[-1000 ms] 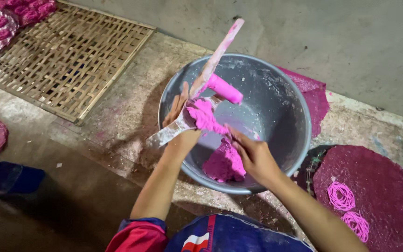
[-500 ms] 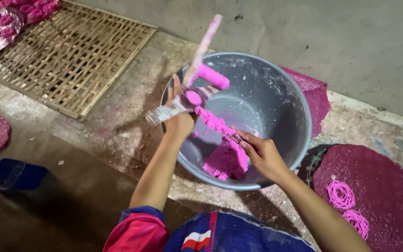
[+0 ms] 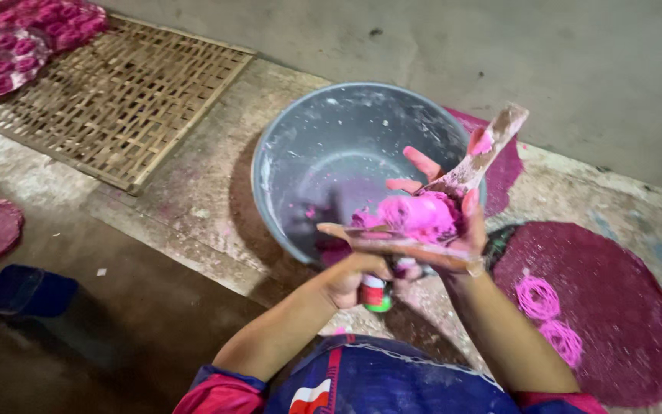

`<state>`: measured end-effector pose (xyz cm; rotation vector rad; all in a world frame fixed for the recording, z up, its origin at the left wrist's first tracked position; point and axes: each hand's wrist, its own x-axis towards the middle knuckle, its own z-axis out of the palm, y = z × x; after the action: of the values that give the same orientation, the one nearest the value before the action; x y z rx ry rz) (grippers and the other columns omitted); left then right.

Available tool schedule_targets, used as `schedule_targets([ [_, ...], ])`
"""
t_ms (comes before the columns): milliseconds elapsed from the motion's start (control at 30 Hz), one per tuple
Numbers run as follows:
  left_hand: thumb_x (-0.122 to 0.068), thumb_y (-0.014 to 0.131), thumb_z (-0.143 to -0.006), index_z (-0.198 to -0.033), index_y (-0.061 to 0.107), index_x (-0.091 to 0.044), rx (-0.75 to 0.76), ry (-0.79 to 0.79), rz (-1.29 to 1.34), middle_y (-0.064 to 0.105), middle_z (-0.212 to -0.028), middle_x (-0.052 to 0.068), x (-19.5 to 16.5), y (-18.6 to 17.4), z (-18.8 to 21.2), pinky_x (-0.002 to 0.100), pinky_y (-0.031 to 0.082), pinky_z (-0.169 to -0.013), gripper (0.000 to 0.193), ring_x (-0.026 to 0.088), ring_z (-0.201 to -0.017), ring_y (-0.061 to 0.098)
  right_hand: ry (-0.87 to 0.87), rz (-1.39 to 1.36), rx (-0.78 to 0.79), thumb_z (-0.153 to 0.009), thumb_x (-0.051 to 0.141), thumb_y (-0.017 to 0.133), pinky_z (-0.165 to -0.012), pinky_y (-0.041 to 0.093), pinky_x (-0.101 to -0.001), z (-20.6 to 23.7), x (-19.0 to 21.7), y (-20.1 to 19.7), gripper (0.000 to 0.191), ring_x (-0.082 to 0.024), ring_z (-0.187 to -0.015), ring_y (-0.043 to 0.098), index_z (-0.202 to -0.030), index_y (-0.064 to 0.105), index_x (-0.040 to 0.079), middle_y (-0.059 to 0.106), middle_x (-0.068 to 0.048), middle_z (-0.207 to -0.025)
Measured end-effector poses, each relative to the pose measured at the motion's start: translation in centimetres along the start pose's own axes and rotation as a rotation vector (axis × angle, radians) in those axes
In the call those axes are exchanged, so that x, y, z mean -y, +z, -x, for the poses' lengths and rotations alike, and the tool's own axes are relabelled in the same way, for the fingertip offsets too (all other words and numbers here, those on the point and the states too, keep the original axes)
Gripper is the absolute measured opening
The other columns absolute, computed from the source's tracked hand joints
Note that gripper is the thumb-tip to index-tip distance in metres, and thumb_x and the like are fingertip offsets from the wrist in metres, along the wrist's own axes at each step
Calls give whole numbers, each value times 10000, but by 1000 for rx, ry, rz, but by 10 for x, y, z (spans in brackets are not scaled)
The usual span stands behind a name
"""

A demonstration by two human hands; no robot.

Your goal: The person uses a handheld extruder tool to press pink paste into coiled rosette shapes on round bases, loading paste from a large basin and squeezing coils in spiral patterns. They place finished rosette boards aside and continue extruding new rosettes on additional boards.

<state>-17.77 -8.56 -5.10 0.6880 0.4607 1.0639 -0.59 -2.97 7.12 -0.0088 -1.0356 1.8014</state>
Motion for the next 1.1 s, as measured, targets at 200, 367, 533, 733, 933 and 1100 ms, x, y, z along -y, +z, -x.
schedule_targets([
  [200,-217,837,-848,-1277,591,-134,126,209,-970,713,-1034,62,-25,78,15,324,538,-758,501,198,-895,680,-245,856,144,-1069,413,647,-919,635,-408,59,112,15,719,-324,-1117,707,-1622,265,160,476,-297,-1581],
  [367,-380,845,-823,-1080,662,-151,74,159,-1469,753,-970,75,-28,168,8,347,586,-762,390,210,-849,750,-509,1434,517,-917,300,654,-972,593,-464,109,168,23,459,-422,-1177,687,-1331,500,175,577,-314,-1388],
  [533,-385,747,-838,-1150,679,-174,148,117,-1441,744,-1076,74,20,207,-24,382,562,-858,383,252,-978,732,-502,1578,440,-960,300,679,-1044,563,-478,156,190,13,552,-453,-1321,616,-1446,423,245,545,-276,-1456],
  [733,-196,797,-794,-1304,617,-79,502,208,-998,690,-1274,119,83,221,-90,369,542,-1029,553,234,-1210,665,343,886,106,-1014,575,655,-1319,233,-488,252,294,-76,883,-337,-1636,249,-1651,228,138,241,-192,-1722],
  [933,-287,899,-784,-1578,321,-148,867,87,-532,430,-1529,177,106,270,-154,392,355,-1233,991,225,-1437,445,892,348,-116,-806,752,639,-1172,327,-505,371,358,-188,1159,-353,-1453,421,-1574,323,-56,418,-234,-1605],
  [1100,-396,752,-834,-1527,383,-162,699,72,482,391,-1629,166,181,307,-183,452,242,-1305,819,296,-1543,372,966,198,-356,-837,723,591,-1166,345,-497,448,368,-193,1078,-368,-1415,464,-1568,324,-22,453,-242,-1580],
])
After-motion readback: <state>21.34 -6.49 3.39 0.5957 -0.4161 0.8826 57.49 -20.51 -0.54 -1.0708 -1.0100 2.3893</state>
